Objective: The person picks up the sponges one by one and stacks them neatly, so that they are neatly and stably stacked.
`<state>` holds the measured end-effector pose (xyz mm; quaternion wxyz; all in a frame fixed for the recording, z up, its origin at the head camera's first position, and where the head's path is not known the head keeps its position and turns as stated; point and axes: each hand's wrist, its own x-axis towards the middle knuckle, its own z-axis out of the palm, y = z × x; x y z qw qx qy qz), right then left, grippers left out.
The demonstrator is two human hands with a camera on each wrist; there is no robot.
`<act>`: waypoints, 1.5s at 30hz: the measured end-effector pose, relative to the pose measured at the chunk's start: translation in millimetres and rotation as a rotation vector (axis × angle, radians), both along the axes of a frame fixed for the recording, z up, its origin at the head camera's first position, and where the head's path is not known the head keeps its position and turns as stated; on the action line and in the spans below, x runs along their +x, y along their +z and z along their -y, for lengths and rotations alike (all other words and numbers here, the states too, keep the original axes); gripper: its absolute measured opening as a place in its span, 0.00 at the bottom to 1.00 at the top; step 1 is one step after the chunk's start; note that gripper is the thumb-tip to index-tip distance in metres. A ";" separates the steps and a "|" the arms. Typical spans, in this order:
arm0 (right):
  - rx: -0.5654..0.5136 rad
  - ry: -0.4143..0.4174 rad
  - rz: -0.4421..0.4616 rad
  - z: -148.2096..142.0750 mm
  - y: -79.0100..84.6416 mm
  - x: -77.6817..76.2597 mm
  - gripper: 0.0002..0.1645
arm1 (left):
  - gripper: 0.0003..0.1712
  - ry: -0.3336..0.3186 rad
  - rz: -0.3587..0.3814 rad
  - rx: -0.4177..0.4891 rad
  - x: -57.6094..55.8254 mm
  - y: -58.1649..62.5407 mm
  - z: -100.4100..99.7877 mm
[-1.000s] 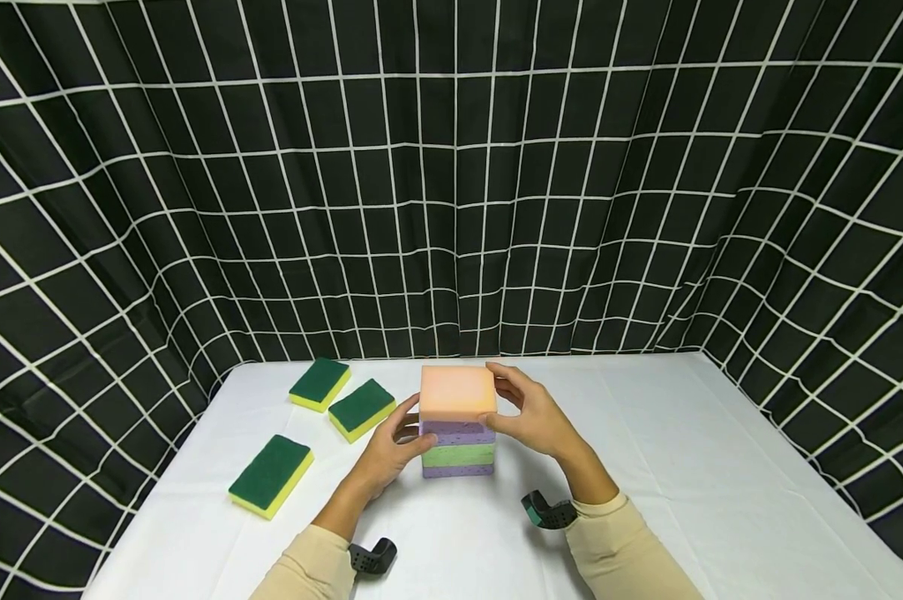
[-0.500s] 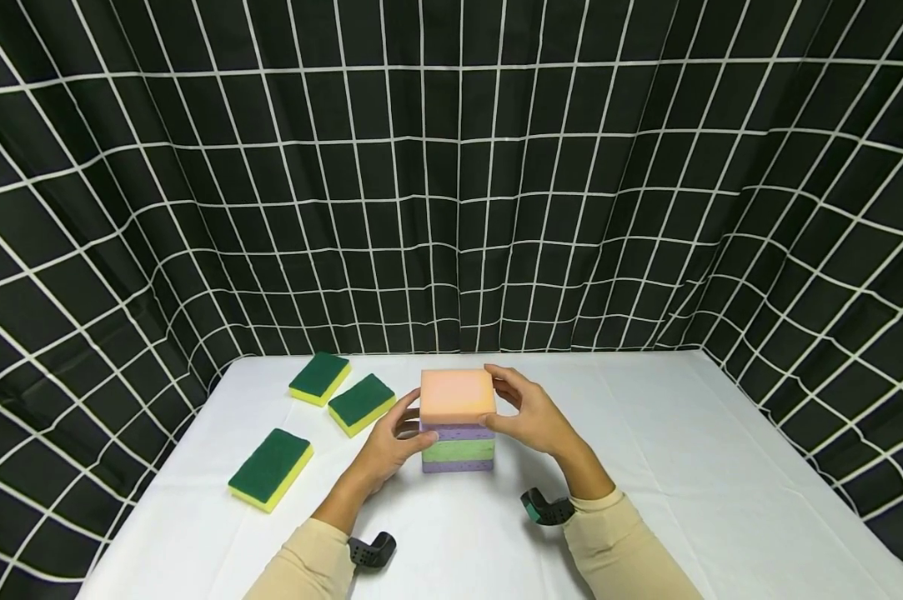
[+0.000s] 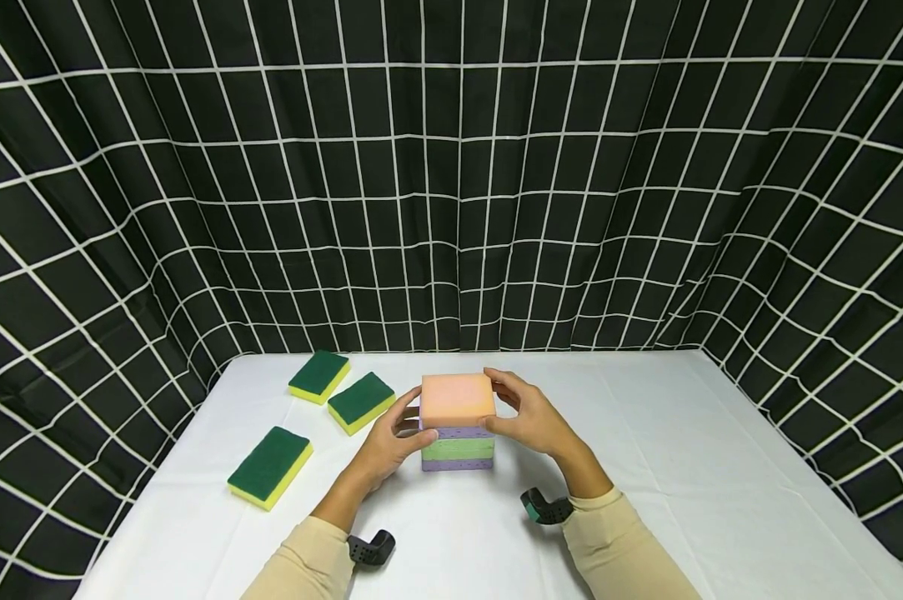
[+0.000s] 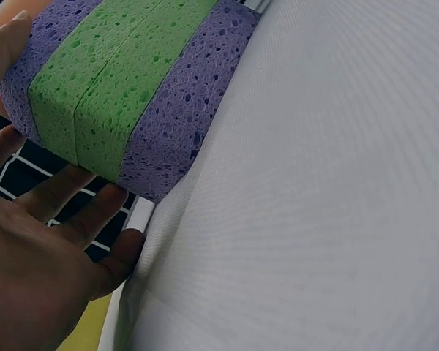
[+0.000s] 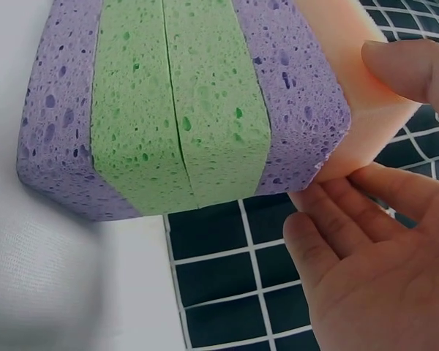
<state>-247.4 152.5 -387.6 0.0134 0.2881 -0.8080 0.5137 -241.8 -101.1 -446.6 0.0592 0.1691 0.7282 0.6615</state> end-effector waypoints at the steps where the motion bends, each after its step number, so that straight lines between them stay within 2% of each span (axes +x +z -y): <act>1: 0.003 -0.001 0.001 0.0 -0.2 -0.3 0.42 | 0.44 -0.002 0.001 -0.004 -0.3 -0.1 0.1; 4: 0.008 0.000 0.010 -0.1 -0.7 -0.6 0.43 | 0.44 -0.002 0.006 -0.011 -4.7 -5.1 0.0; 9: 0.008 0.013 0.038 0.0 -1.4 -0.7 0.43 | 0.45 0.014 0.008 0.005 -15.1 -22.6 0.5; 12: 0.007 0.013 0.044 -0.1 -2.2 -0.9 0.44 | 0.45 0.026 0.004 0.015 -17.6 -28.7 0.7; 24: -0.051 -0.009 0.081 -2.7 -3.5 -0.1 0.38 | 0.46 0.034 -0.026 0.000 -16.3 -29.3 1.2; 28: -0.094 -0.009 0.078 -2.3 -4.4 -0.8 0.38 | 0.47 0.045 -0.022 -0.004 -10.9 -18.1 3.2; 33: -0.105 -0.012 0.069 -1.2 -4.7 0.5 0.36 | 0.47 0.041 -0.068 -0.052 4.2 15.1 8.9; 36: -0.098 -0.021 0.064 -1.1 -4.5 0.4 0.35 | 0.46 0.073 -0.112 -0.084 8.4 30.6 14.9; 41: -0.086 -0.018 0.064 -0.6 -6.7 -1.5 0.34 | 0.45 0.146 -0.124 -0.044 6.5 33.2 36.9; 43: -0.083 -0.017 0.054 -0.6 -7.6 -2.4 0.34 | 0.45 0.168 -0.147 -0.037 5.9 34.4 48.7; 45: -0.080 -0.028 0.049 -1.5 -14.5 -7.9 0.34 | 0.44 0.196 -0.199 -0.066 8.4 40.5 61.1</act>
